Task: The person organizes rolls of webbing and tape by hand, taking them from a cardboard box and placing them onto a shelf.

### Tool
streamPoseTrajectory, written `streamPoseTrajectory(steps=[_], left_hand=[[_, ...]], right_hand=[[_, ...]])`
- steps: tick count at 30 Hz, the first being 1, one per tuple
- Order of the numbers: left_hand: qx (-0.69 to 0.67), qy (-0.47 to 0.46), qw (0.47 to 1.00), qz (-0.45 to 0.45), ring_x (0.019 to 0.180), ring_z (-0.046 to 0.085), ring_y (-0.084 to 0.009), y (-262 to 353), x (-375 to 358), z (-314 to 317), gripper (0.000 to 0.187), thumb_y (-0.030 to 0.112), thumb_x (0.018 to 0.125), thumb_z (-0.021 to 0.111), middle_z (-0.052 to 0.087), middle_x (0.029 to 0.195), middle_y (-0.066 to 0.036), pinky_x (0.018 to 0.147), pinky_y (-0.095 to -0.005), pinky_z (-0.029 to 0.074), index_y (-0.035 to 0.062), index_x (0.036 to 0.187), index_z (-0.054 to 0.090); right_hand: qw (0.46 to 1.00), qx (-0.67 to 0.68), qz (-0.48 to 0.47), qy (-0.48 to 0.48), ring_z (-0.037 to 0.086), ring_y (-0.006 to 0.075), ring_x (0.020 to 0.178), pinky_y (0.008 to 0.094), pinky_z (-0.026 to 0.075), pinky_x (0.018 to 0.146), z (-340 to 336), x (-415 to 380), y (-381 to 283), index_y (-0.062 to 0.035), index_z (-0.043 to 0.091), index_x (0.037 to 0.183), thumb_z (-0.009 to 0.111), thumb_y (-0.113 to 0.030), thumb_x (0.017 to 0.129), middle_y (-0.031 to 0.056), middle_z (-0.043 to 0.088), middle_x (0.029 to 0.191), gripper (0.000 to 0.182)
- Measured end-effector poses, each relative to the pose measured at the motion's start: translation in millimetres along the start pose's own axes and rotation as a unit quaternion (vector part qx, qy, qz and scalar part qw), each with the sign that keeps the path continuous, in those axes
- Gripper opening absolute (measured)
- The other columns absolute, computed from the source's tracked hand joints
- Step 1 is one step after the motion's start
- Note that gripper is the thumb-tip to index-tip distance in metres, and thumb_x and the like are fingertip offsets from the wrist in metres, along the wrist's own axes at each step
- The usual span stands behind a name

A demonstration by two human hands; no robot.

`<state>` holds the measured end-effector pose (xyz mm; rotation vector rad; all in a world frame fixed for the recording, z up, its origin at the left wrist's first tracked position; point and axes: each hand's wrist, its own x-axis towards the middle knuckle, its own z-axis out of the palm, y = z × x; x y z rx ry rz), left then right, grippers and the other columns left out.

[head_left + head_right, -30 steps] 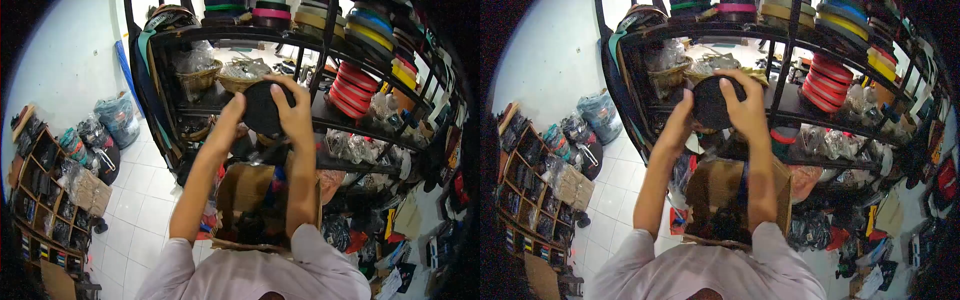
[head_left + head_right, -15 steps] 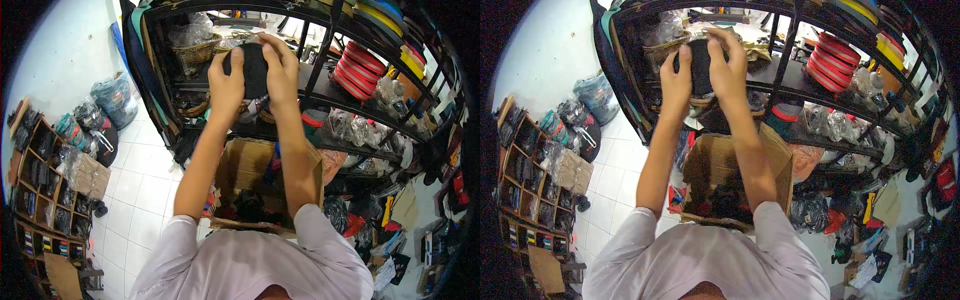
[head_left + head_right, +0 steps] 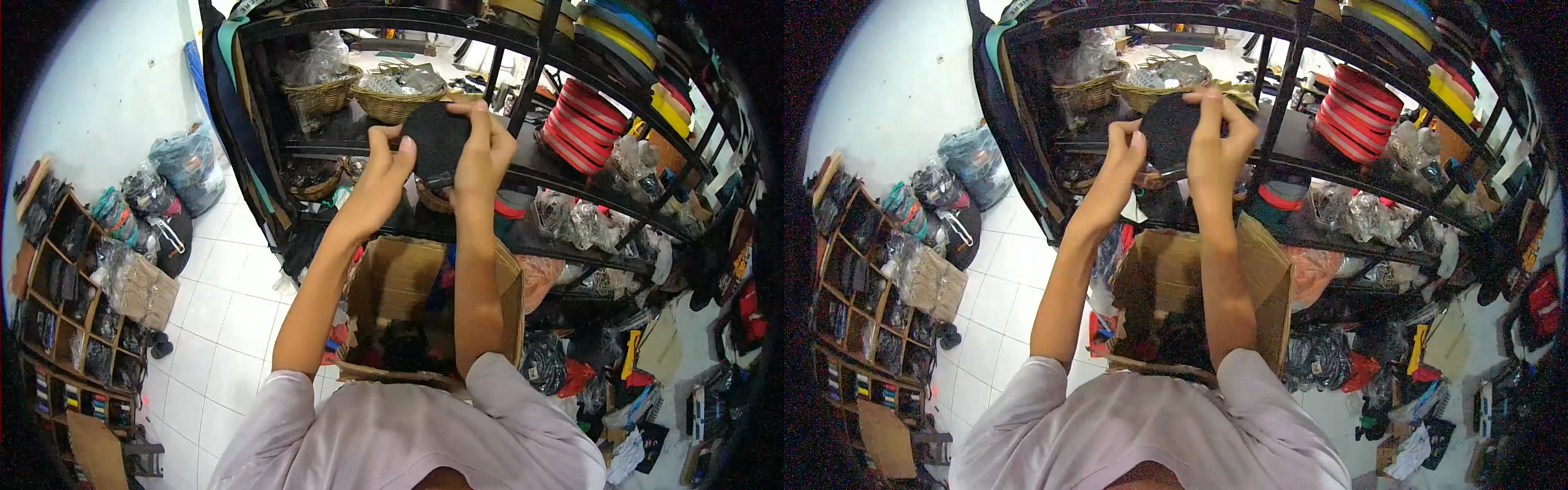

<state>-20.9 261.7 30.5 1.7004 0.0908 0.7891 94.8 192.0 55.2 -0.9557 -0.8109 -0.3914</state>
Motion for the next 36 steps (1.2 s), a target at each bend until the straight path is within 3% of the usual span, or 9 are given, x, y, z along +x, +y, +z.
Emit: streamPoseTrajectory(steps=[4, 10, 13, 18, 22, 24, 26, 28, 36], left_hand=[[0.181, 0.061, 0.952, 0.237, 0.118, 0.051, -0.0232, 8, -21, 7, 0.06, 0.028, 0.097, 0.056, 0.049, 0.13, -0.013, 0.088, -0.0367, 0.05, 0.0094, 0.146, 0.029], [0.136, 0.001, 0.97, 0.202, 0.116, 0.056, -0.0272, 13, -17, 0, 0.057, 0.006, 0.075, 0.078, 0.043, 0.145, -0.017, 0.093, -0.0395, 0.051, 0.0093, 0.129, 0.06], [0.325, 0.015, 0.881, 0.345, 0.109, 0.052, -0.0327, 13, -16, -1, 0.061, 0.012, 0.068, 0.081, 0.044, 0.139, -0.019, 0.086, -0.0378, 0.051, 0.025, 0.125, 0.064], [0.44, 0.032, 0.822, 0.359, 0.106, 0.056, -0.0317, 7, -22, -1, 0.062, 0.004, 0.07, 0.08, 0.041, 0.121, -0.018, 0.089, -0.0397, 0.05, 0.0271, 0.126, 0.064], [0.403, -0.05, 0.883, 0.236, 0.103, 0.055, -0.0343, 24, -29, -18, 0.069, -0.011, 0.072, 0.07, 0.039, 0.11, -0.019, 0.088, -0.0378, 0.051, 0.0322, 0.125, 0.064], [0.561, -0.059, 0.766, 0.309, 0.1, 0.056, -0.0363, 35, -31, -20, 0.072, -0.013, 0.07, 0.068, 0.039, 0.109, -0.019, 0.083, -0.0376, 0.054, 0.0333, 0.125, 0.064], [0.566, -0.063, 0.763, 0.305, 0.098, 0.056, -0.0365, 33, -28, -27, 0.07, -0.012, 0.07, 0.065, 0.039, 0.106, -0.019, 0.084, -0.0377, 0.054, 0.0331, 0.124, 0.065], [0.502, -0.07, 0.818, 0.271, 0.1, 0.054, -0.0375, 32, -28, -34, 0.066, -0.008, 0.071, 0.068, 0.04, 0.103, -0.019, 0.088, -0.0394, 0.051, 0.0326, 0.123, 0.066], [0.425, -0.009, 0.845, 0.325, 0.073, 0.043, -0.0214, 43, -21, -63, 0.05, 0.006, 0.068, 0.079, 0.034, 0.091, -0.009, 0.066, -0.0301, 0.043, 0.0247, 0.113, 0.071]], right_hand=[[0.974, 0.129, 0.161, 0.09, 0.062, 0.0146, 0.081, 0.0274, 0.047, 0.079, -8, 5, 6, 0.0012, 0.072, 0.081, 0.056, -0.02, 0.095, 0.0054, 0.069, 0.084, 0.03], [0.896, 0.279, 0.323, 0.122, 0.067, 0.0216, 0.082, 0.0325, 0.055, 0.074, -8, 3, 3, -0.0013, 0.067, 0.097, 0.057, -0.023, 0.09, 0.0098, 0.068, 0.094, 0.025], [0.894, 0.264, 0.343, 0.118, 0.065, 0.0225, 0.089, 0.0341, 0.055, 0.076, -2, -5, -14, -0.001, 0.066, 0.102, 0.055, -0.023, 0.09, 0.0097, 0.066, 0.101, 0.027], [0.872, 0.252, 0.412, 0.077, 0.061, 0.0207, 0.096, 0.0362, 0.05, 0.089, -3, -11, -22, -0.0016, 0.061, 0.111, 0.056, -0.031, 0.088, 0.0088, 0.062, 0.115, 0.038], [0.897, 0.261, 0.356, 0.002, 0.062, 0.0204, 0.088, 0.0333, 0.05, 0.08, 3, -37, -20, -0.0051, 0.063, 0.109, 0.054, -0.031, 0.085, 0.0074, 0.066, 0.109, 0.036], [0.854, 0.227, 0.467, 0.033, 0.062, 0.0218, 0.085, 0.0339, 0.05, 0.079, 6, -23, -4, -0.0074, 0.063, 0.107, 0.054, -0.032, 0.084, 0.0053, 0.066, 0.108, 0.035], [0.781, 0.261, 0.567, -0.019, 0.061, 0.0221, 0.102, 0.0381, 0.052, 0.088, 5, -22, -13, -0.0043, 0.061, 0.117, 0.054, -0.035, 0.084, 0.0061, 0.062, 0.123, 0.046], [0.784, 0.235, 0.575, -0.017, 0.063, 0.0261, 0.085, 0.0407, 0.052, 0.077, 8, -22, -16, -0.0079, 0.064, 0.107, 0.053, -0.036, 0.082, 0.0052, 0.065, 0.107, 0.039], [0.765, 0.335, 0.542, -0.098, 0.058, 0.025, 0.103, 0.0436, 0.046, 0.093, 9, -22, -25, 0.0033, 0.052, 0.126, 0.056, -0.035, 0.086, 0.015, 0.058, 0.12, 0.056]])
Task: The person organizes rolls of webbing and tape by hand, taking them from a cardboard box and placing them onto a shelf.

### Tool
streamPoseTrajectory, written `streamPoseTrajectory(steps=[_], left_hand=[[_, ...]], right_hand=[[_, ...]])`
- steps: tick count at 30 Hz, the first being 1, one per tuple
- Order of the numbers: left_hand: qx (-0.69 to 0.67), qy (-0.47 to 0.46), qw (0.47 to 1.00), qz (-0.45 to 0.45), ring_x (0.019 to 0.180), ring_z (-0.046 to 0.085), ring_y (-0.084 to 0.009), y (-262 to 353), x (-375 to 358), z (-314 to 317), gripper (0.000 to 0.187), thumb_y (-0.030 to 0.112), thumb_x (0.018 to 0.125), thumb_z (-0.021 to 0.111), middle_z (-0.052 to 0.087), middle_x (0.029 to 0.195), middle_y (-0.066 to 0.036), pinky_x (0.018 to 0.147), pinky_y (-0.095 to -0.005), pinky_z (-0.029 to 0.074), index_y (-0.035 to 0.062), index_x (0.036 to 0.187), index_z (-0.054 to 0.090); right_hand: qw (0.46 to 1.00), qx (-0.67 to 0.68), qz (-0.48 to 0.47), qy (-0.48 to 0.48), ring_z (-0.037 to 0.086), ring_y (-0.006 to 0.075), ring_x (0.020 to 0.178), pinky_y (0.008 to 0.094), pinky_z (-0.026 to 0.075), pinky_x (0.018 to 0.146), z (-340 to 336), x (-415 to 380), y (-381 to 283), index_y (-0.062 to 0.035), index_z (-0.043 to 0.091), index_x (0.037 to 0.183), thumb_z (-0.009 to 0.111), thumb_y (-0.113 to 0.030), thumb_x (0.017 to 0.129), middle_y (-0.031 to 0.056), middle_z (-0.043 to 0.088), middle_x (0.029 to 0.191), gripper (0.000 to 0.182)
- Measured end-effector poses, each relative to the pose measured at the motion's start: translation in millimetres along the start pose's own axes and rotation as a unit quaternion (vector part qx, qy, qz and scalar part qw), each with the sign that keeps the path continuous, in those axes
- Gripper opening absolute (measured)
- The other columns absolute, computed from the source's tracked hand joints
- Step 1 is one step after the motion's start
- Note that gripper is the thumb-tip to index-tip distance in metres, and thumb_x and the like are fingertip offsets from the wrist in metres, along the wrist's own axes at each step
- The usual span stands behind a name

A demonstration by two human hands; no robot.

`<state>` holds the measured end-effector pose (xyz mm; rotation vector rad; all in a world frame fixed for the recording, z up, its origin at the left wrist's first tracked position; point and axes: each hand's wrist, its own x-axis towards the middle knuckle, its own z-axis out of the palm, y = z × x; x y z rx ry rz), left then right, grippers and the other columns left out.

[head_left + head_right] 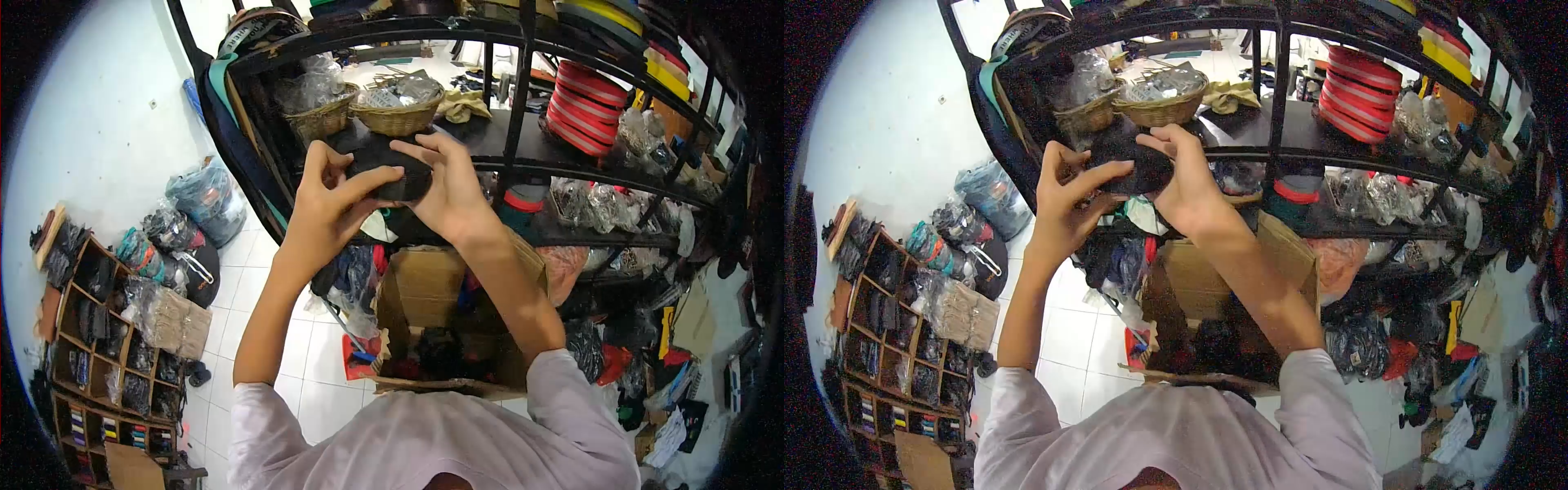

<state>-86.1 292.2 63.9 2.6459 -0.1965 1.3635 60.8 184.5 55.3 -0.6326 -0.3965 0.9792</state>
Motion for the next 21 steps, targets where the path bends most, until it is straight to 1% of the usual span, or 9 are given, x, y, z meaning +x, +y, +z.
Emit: streamPoseTrajectory(steps=[3, 4, 6, 8, 10, 11, 16, 20, 21], left_hand=[[-0.03, 0.039, 0.999, -0.013, 0.073, 0.044, -0.0178, 0, 8, -13, 0.042, 0.006, 0.065, 0.08, 0.037, 0.089, -0.006, 0.061, -0.0273, 0.04, 0.013, 0.106, 0.071], [-0.073, 0.058, 0.994, -0.055, 0.074, 0.044, -0.0161, 0, 12, -17, 0.041, 0.006, 0.064, 0.08, 0.038, 0.088, -0.005, 0.06, -0.0266, 0.039, 0.0086, 0.104, 0.07], [-0.053, 0.082, 0.995, -0.03, 0.075, 0.045, -0.0113, -3, 23, -29, 0.037, 0.005, 0.066, 0.08, 0.04, 0.088, -0.002, 0.06, -0.0233, 0.04, 0.0037, 0.101, 0.069], [-0.241, 0.126, 0.959, -0.084, 0.076, 0.045, -0.0096, -1, 35, -25, 0.035, 0.002, 0.067, 0.08, 0.041, 0.09, -0.001, 0.063, -0.0204, 0.043, 0.0033, 0.101, 0.069], [-0.224, 0.114, 0.966, -0.064, 0.077, 0.046, -0.0084, -1, 51, -27, 0.034, 0.0, 0.068, 0.08, 0.041, 0.091, 0.0, 0.064, -0.0191, 0.044, 0.0028, 0.101, 0.069], [-0.214, 0.115, 0.969, -0.048, 0.076, 0.047, -0.0085, -1, 61, -22, 0.035, 0.0, 0.068, 0.08, 0.041, 0.09, -0.001, 0.063, -0.0193, 0.044, 0.0031, 0.101, 0.069], [-0.117, 0.09, 0.987, 0.066, 0.072, 0.042, -0.0066, 5, 114, -10, 0.036, 0.004, 0.068, 0.08, 0.04, 0.085, 0.0, 0.057, -0.019, 0.034, 0.0035, 0.102, 0.069], [-0.113, 0.066, 0.976, 0.174, 0.072, 0.04, -0.0078, 2, 171, 3, 0.043, 0.008, 0.068, 0.083, 0.037, 0.083, 0.001, 0.06, -0.0213, 0.037, 0.0048, 0.109, 0.068], [-0.184, 0.012, 0.971, 0.151, 0.072, 0.04, -0.0093, 5, 187, 1, 0.058, 0.007, 0.068, 0.083, 0.036, 0.084, 0.001, 0.061, -0.0248, 0.039, 0.0077, 0.122, 0.063]], right_hand=[[0.985, -0.072, -0.07, -0.137, 0.058, 0.0244, 0.107, 0.0394, 0.046, 0.094, 11, -17, -10, 0.0074, 0.045, 0.131, 0.058, -0.032, 0.088, 0.0181, 0.056, 0.121, 0.06], [0.972, -0.114, -0.096, -0.184, 0.062, 0.0197, 0.101, 0.0366, 0.047, 0.091, 10, -21, -15, 0.0012, 0.048, 0.131, 0.065, -0.024, 0.087, 0.0092, 0.058, 0.123, 0.053], [0.901, -0.335, -0.127, -0.245, 0.06, 0.0212, 0.107, 0.0391, 0.046, 0.095, 14, -48, -40, -0.0014, 0.041, 0.14, 0.068, -0.018, 0.086, 0.0114, 0.054, 0.128, 0.062], [0.869, -0.354, -0.2, -0.281, 0.056, 0.0317, 0.117, 0.0413, 0.045, 0.098, 17, -50, -45, -0.0101, 0.043, 0.142, 0.073, -0.015, 0.082, 0.0199, 0.049, 0.134, 0.067], [0.508, -0.71, -0.482, -0.075, 0.049, 0.0412, 0.125, 0.0421, 0.043, 0.101, 22, -58, -64, -0.0184, 0.046, 0.141, 0.076, -0.017, 0.077, 0.027, 0.044, 0.138, 0.071], [0.507, -0.675, -0.534, -0.046, 0.046, 0.0462, 0.126, 0.0424, 0.043, 0.101, 27, -62, -69, -0.0239, 0.052, 0.136, 0.078, -0.016, 0.073, 0.0289, 0.04, 0.14, 0.069], [0.418, -0.68, -0.599, -0.067, 0.067, 0.03, 0.091, 0.0367, 0.055, 0.077, 26, -55, -107, -0.0154, 0.064, 0.121, 0.072, -0.002, 0.074, 0.0117, 0.064, 0.112, 0.049], [0.347, -0.659, -0.667, 0.003, 0.067, 0.0305, 0.093, 0.0373, 0.055, 0.076, 17, -48, -143, -0.0099, 0.064, 0.119, 0.071, 0.0, 0.075, 0.0134, 0.067, 0.109, 0.046], [0.351, -0.66, -0.664, 0.024, 0.067, 0.0312, 0.094, 0.0372, 0.055, 0.077, 15, -47, -150, -0.0071, 0.062, 0.12, 0.071, -0.002, 0.076, 0.0145, 0.067, 0.11, 0.046]])
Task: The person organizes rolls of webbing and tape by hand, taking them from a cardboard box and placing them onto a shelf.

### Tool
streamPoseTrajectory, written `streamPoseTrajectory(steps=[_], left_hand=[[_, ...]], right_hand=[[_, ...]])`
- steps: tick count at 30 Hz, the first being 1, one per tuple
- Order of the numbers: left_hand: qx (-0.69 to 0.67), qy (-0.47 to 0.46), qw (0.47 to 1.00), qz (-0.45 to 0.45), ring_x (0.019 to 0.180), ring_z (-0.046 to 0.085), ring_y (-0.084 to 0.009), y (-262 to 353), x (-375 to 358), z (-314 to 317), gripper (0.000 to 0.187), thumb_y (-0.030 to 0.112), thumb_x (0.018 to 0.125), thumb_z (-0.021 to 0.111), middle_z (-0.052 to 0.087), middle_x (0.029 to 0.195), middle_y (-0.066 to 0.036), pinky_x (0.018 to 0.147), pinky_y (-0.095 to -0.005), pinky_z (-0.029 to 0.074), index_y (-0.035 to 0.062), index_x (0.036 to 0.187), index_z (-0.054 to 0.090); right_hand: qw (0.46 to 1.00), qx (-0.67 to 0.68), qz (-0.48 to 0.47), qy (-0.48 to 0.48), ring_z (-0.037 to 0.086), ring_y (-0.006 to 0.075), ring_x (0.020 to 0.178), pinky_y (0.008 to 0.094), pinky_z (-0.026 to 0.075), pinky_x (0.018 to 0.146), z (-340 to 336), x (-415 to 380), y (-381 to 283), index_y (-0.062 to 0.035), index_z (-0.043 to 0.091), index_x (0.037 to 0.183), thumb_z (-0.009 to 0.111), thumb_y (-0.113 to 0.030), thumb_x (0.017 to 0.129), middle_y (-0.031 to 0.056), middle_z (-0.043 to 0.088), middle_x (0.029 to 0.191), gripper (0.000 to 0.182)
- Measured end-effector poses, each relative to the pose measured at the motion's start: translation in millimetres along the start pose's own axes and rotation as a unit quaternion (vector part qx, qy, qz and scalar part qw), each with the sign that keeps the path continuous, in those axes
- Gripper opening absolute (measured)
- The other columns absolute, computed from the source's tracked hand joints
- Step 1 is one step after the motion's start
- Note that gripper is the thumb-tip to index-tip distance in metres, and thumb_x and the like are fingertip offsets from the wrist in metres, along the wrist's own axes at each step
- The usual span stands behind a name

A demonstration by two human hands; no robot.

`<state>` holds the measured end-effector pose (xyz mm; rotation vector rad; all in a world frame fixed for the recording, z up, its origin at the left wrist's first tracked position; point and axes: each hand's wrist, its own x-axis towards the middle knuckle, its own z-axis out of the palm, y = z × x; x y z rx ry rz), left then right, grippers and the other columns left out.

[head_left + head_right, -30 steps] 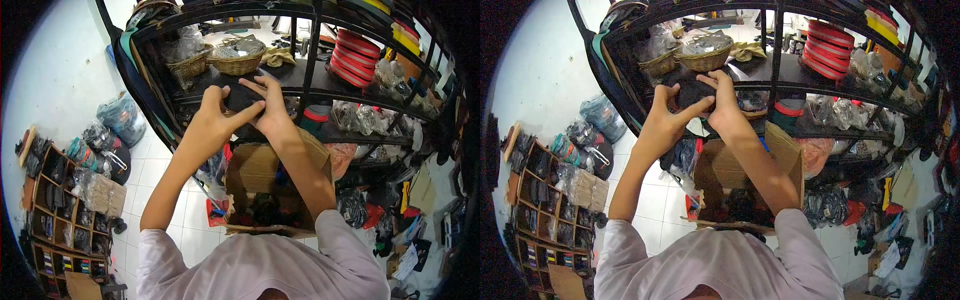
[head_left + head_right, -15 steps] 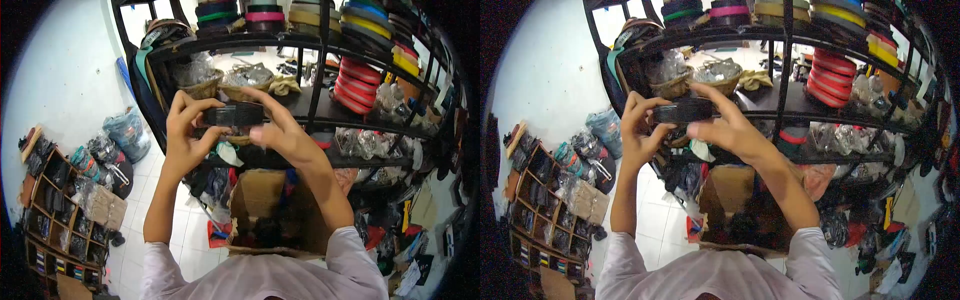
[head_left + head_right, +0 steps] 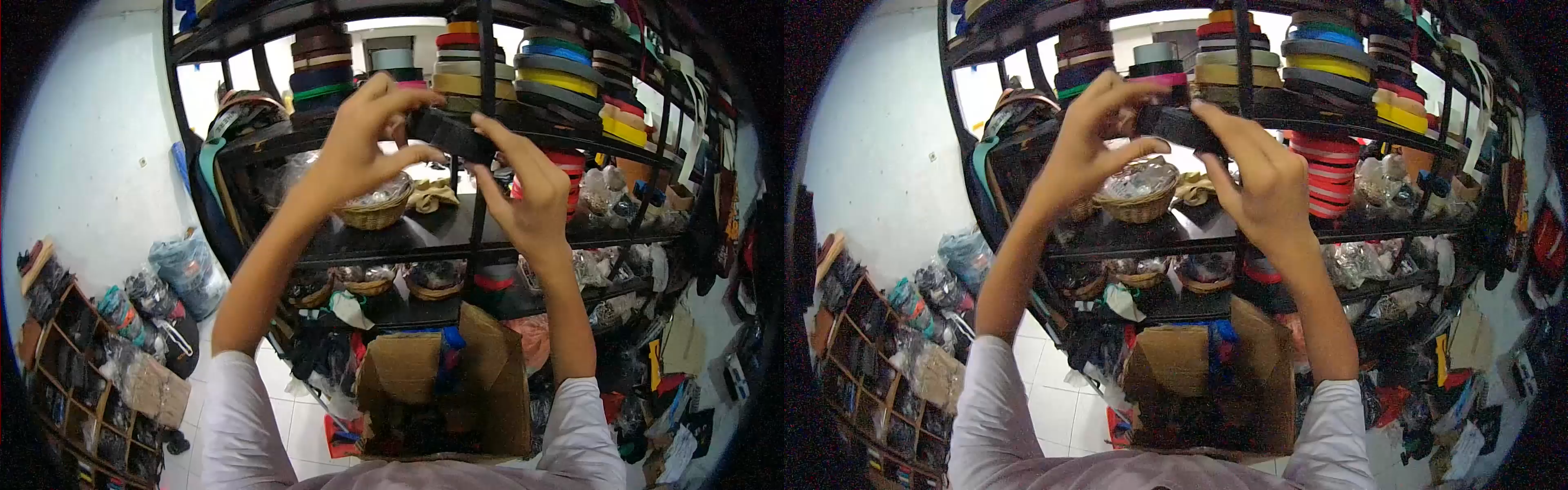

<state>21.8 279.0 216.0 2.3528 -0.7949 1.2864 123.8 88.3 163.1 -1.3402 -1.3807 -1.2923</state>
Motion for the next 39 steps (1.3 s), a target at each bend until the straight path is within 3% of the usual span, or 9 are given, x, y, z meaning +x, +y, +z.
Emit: streamPoseTrajectory(steps=[3, 5, 7, 12, 15, 21, 23, 31, 39], left_hand=[[0.08, -0.055, 0.992, 0.081, 0.102, 0.056, -0.0209, -44, 52, -20, 0.099, 0.001, 0.069, 0.082, 0.051, 0.129, -0.013, 0.084, -0.0308, 0.051, 0.0197, 0.151, 0.03], [0.208, -0.067, 0.969, 0.118, 0.124, 0.049, -0.0391, -106, 87, -27, 0.092, 0.014, 0.073, 0.08, 0.043, 0.142, -0.024, 0.103, -0.0455, 0.042, 0.0135, 0.149, 0.028], [0.269, -0.037, 0.962, 0.032, 0.128, 0.048, -0.037, -180, 122, -16, 0.086, 0.028, 0.08, 0.076, 0.046, 0.141, -0.024, 0.097, -0.0432, 0.048, 0.0243, 0.151, 0.026], [0.374, -0.061, 0.907, -0.184, 0.099, 0.067, -0.0316, -231, 151, 8, 0.057, 0.04, 0.074, 0.076, 0.068, 0.108, -0.022, 0.089, -0.0391, 0.052, 0.0103, 0.121, 0.065], [0.274, -0.045, 0.932, -0.231, 0.101, 0.067, -0.034, -239, 157, -3, 0.068, 0.051, 0.06, 0.081, 0.068, 0.109, -0.022, 0.091, -0.0386, 0.052, 0.003, 0.107, 0.072], [0.275, 0.192, 0.94, -0.055, 0.096, 0.067, -0.0357, -226, 162, -17, 0.06, 0.051, 0.062, 0.082, 0.069, 0.101, -0.022, 0.09, -0.0414, 0.051, 0.0072, 0.102, 0.072], [0.286, 0.203, 0.933, -0.075, 0.079, 0.069, -0.0322, -206, 169, -31, 0.058, 0.044, 0.068, 0.081, 0.07, 0.083, -0.021, 0.073, -0.0401, 0.053, -0.0065, 0.094, 0.07], [0.257, 0.183, 0.948, -0.034, 0.088, 0.069, -0.0343, -197, 174, -42, 0.049, 0.035, 0.063, 0.083, 0.07, 0.089, -0.023, 0.081, -0.0396, 0.053, -0.0008, 0.094, 0.072], [0.246, 0.161, 0.953, -0.078, 0.093, 0.068, -0.034, -201, 172, -51, 0.052, 0.035, 0.061, 0.085, 0.069, 0.097, -0.023, 0.083, -0.0393, 0.053, -0.0002, 0.097, 0.071]], right_hand=[[0.993, -0.071, -0.015, 0.098, 0.067, 0.0327, 0.094, 0.0373, 0.054, 0.077, 5, 1, 33, -0.0055, 0.061, 0.12, 0.071, -0.003, 0.077, 0.0165, 0.067, 0.109, 0.044], [0.989, -0.086, -0.009, 0.121, 0.067, 0.0331, 0.094, 0.0379, 0.054, 0.077, 10, 7, 49, -0.0051, 0.061, 0.119, 0.07, -0.003, 0.078, 0.0166, 0.067, 0.108, 0.042], [0.986, -0.096, -0.007, 0.139, 0.067, 0.0335, 0.093, 0.0385, 0.054, 0.077, 21, 16, 64, -0.0048, 0.061, 0.117, 0.069, -0.002, 0.078, 0.0168, 0.066, 0.107, 0.04], [0.984, -0.092, 0.016, 0.154, 0.064, 0.0373, 0.094, 0.0415, 0.052, 0.081, 65, 41, 86, -0.0035, 0.06, 0.115, 0.063, 0.001, 0.08, 0.018, 0.064, 0.105, 0.035], [0.984, -0.076, 0.018, 0.159, 0.063, 0.0387, 0.093, 0.0415, 0.05, 0.082, 86, 52, 94, -0.0021, 0.059, 0.114, 0.062, 0.002, 0.079, 0.0195, 0.064, 0.103, 0.035], [0.987, -0.114, -0.014, 0.115, 0.064, 0.0404, 0.092, 0.0482, 0.053, 0.079, 133, 76, 123, -0.0068, 0.057, 0.117, 0.061, -0.003, 0.082, 0.0171, 0.062, 0.112, 0.035], [0.988, -0.125, 0.007, 0.094, 0.063, 0.0381, 0.096, 0.0447, 0.052, 0.081, 148, 89, 131, -0.0065, 0.057, 0.118, 0.063, -0.005, 0.083, 0.0157, 0.063, 0.11, 0.036], [0.973, -0.2, -0.061, -0.102, 0.064, 0.0369, 0.1, 0.0467, 0.053, 0.083, 183, 143, 168, -0.011, 0.061, 0.113, 0.063, -0.003, 0.078, 0.0162, 0.066, 0.107, 0.036], [0.965, -0.01, -0.085, -0.248, 0.067, 0.0244, 0.099, 0.0363, 0.055, 0.089, 168, 173, 200, -0.0049, 0.066, 0.109, 0.079, -0.005, 0.073, 0.0106, 0.07, 0.106, 0.038]])
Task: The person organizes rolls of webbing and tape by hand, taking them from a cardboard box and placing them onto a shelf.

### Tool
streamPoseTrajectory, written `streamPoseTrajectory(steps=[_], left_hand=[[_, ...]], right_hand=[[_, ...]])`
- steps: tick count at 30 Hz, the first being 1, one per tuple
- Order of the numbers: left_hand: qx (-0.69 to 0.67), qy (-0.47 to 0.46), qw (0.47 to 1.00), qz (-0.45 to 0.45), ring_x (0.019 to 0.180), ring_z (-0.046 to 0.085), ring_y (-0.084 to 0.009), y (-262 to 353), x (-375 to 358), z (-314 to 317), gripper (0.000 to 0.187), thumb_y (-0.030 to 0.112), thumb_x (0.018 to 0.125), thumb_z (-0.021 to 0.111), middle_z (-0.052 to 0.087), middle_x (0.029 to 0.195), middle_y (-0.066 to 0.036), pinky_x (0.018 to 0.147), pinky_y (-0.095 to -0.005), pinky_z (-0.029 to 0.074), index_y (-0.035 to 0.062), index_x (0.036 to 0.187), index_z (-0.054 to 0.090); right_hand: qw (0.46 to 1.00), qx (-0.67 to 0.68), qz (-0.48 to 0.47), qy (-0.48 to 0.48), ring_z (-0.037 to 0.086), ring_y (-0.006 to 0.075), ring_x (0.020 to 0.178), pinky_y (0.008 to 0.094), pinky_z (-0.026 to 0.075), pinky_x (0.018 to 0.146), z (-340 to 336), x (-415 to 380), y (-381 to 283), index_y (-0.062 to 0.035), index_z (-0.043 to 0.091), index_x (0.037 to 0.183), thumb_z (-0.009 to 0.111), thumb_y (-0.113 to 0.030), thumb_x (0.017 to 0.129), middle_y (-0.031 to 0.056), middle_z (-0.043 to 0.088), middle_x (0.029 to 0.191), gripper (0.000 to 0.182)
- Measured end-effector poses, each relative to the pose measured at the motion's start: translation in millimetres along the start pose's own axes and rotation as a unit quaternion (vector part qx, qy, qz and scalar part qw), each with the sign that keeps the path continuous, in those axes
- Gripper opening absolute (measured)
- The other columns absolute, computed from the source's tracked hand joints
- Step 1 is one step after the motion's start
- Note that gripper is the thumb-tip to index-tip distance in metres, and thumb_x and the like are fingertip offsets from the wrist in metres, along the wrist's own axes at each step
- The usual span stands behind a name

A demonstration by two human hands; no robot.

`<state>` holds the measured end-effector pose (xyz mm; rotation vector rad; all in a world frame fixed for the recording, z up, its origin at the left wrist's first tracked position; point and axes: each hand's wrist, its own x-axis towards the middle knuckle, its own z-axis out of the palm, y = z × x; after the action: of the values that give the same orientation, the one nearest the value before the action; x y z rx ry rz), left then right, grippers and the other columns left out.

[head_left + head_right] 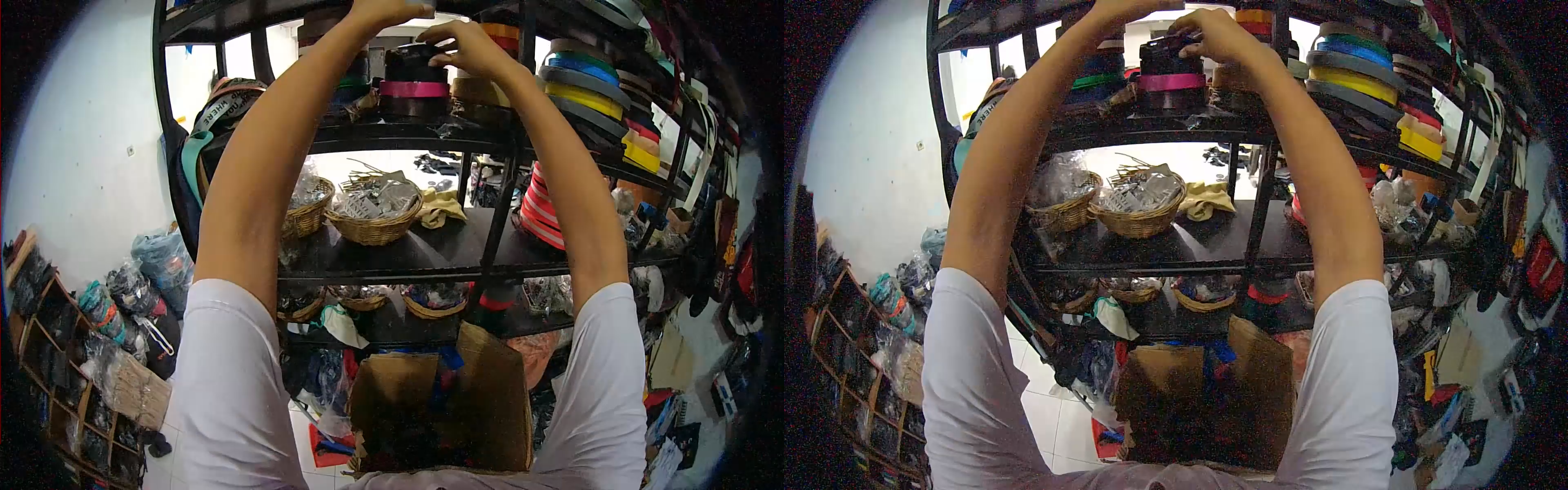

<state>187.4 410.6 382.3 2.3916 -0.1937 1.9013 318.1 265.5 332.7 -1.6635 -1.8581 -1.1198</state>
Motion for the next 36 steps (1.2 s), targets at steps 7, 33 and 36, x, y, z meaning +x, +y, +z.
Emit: streamPoseTrajectory(steps=[7, 33, 36], left_hand=[[0.001, 0.02, 1.0, -0.007, 0.091, 0.068, -0.0339, 4, -7, -2, 0.052, 0.035, 0.062, 0.085, 0.069, 0.095, -0.022, 0.081, -0.0394, 0.053, -0.0006, 0.097, 0.071], [-0.032, -0.051, 0.996, -0.072, 0.092, 0.069, -0.0312, -21, -41, 46, 0.071, 0.056, 0.058, 0.083, 0.07, 0.099, -0.02, 0.083, -0.0384, 0.054, 0.0041, 0.105, 0.071], [-0.034, -0.094, 0.989, -0.109, 0.096, 0.069, -0.0319, -24, -37, 42, 0.076, 0.057, 0.056, 0.083, 0.069, 0.106, -0.022, 0.086, -0.0375, 0.054, 0.0028, 0.108, 0.07]], right_hand=[[1.0, 0.011, -0.002, 0.016, 0.069, 0.0243, 0.094, 0.0354, 0.054, 0.087, 2, -9, -13, -0.0016, 0.067, 0.094, 0.074, -0.013, 0.082, 0.0106, 0.071, 0.094, 0.018], [0.888, 0.082, 0.377, 0.249, 0.067, 0.0344, 0.088, 0.0433, 0.053, 0.079, 53, -24, -50, -0.007, 0.062, 0.077, 0.084, -0.044, 0.06, 0.0186, 0.068, 0.087, 0.047], [0.877, 0.095, 0.404, 0.241, 0.067, 0.0341, 0.087, 0.0436, 0.053, 0.08, 54, -25, -57, -0.0079, 0.063, 0.074, 0.082, -0.045, 0.062, 0.018, 0.068, 0.087, 0.043]])
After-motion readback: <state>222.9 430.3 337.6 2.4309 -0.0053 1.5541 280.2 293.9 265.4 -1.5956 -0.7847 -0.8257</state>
